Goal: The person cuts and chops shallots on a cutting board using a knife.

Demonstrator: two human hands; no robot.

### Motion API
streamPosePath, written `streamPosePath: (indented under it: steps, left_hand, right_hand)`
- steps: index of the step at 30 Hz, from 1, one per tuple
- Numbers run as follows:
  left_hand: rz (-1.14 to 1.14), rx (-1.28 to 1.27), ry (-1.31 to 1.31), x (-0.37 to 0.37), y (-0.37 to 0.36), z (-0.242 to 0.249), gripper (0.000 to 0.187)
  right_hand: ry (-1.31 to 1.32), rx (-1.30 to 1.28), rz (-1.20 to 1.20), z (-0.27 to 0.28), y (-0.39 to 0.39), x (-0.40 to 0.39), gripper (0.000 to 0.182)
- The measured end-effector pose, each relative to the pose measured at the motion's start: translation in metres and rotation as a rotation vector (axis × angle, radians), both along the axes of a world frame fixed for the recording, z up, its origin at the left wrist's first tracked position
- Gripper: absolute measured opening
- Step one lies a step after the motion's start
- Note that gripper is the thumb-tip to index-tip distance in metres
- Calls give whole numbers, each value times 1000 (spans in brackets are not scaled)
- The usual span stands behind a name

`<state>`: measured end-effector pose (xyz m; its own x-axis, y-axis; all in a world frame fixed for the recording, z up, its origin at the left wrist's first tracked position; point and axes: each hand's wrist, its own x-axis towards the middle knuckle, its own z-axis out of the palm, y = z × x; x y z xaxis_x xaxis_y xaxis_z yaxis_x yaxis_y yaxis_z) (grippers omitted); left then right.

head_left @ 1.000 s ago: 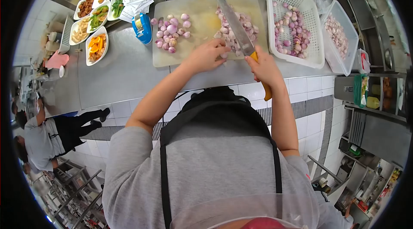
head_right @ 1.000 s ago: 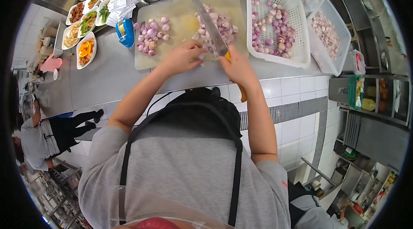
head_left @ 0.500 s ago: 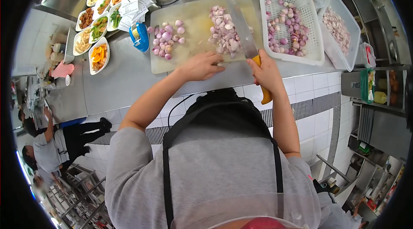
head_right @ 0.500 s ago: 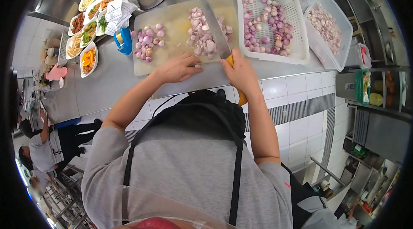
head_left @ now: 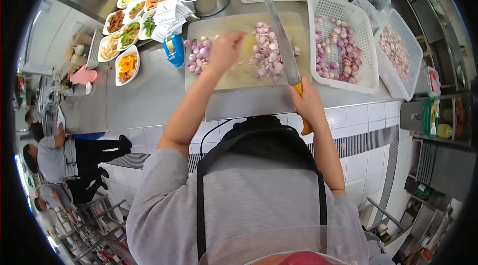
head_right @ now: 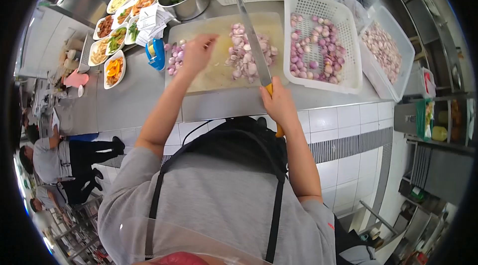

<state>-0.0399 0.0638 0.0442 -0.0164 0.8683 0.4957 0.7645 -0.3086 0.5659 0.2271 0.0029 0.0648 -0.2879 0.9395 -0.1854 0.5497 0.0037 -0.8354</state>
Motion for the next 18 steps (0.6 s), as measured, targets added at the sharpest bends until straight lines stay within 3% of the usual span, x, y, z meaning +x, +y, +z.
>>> streamPosePath:
  steps: [2, 4, 8, 12, 16, 18]
  left_hand:
    - [152, -9, 71, -38, 5, 6, 19]
    - [181, -447, 147, -65, 6, 21, 29]
    - [139, -492, 323, -61, -1, 2, 36]
    - [184, -405, 262, -57, -4, -10, 32]
    - [307, -304, -93, -51, -23, 18, 31]
    - [251, -329, -399, -50, -37, 12, 28]
  right_hand:
    - [-14, 9, 48, -7, -5, -4, 29]
    - [-27, -63, 109, -4, -12, -16, 29]
    - [-16, -299, 210, 0, -18, -49, 27]
    - [30, -405, 219, -1, -22, -55, 25]
    - [79, -419, 233, -15, -24, -59, 25]
    - [-2, -139, 272, -46, -27, -57, 28]
